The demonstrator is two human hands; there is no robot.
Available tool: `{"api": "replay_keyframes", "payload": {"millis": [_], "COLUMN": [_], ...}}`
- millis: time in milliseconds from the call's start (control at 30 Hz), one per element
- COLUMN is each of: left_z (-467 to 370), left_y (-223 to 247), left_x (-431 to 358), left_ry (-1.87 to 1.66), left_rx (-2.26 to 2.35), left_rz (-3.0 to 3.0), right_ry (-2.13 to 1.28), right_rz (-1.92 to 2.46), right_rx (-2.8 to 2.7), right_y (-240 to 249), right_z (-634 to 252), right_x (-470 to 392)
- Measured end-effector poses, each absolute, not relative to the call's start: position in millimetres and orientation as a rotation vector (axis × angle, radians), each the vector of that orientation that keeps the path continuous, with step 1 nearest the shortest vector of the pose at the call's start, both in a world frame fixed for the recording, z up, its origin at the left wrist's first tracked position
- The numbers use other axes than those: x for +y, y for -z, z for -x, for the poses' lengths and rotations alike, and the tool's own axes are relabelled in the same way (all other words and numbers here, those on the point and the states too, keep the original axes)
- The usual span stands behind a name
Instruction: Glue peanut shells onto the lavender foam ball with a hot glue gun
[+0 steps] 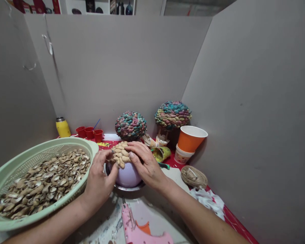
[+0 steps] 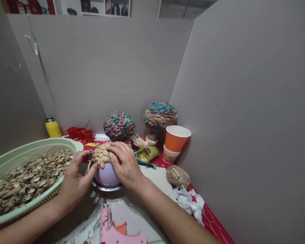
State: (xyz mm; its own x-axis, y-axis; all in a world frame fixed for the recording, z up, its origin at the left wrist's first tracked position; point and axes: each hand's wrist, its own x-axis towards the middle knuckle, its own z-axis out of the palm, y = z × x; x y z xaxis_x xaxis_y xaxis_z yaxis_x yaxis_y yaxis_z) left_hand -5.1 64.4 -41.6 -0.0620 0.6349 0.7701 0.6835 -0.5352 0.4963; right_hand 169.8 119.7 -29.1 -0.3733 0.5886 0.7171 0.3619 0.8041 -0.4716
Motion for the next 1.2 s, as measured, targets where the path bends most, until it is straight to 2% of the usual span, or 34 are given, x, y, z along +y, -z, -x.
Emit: {"api": "replay_keyframes", "payload": {"millis": [433,700,933,1200], "left_z": [1,-1,2,3], "left_y": [49,46,51,54], "left_x": [75,70,71,72], "left_ry": [2.260,2.336,2.347,2.181], "left_rx": [-1.945,-1.888,-1.946,-1.904], "left_rz": [2.300,2.271,2.171,2.225], "right_ry": [-0.250,-0.161,-0.214,-0.212], "right_rz": [0.894,0.958,0.911,0.891], "right_rx": [-1.902,-1.910,-1.945,-1.998], "right_y": [27,29,27,27], "right_z": [-157,-150,-155,-159], "right_x": [103,101,101,100]}}
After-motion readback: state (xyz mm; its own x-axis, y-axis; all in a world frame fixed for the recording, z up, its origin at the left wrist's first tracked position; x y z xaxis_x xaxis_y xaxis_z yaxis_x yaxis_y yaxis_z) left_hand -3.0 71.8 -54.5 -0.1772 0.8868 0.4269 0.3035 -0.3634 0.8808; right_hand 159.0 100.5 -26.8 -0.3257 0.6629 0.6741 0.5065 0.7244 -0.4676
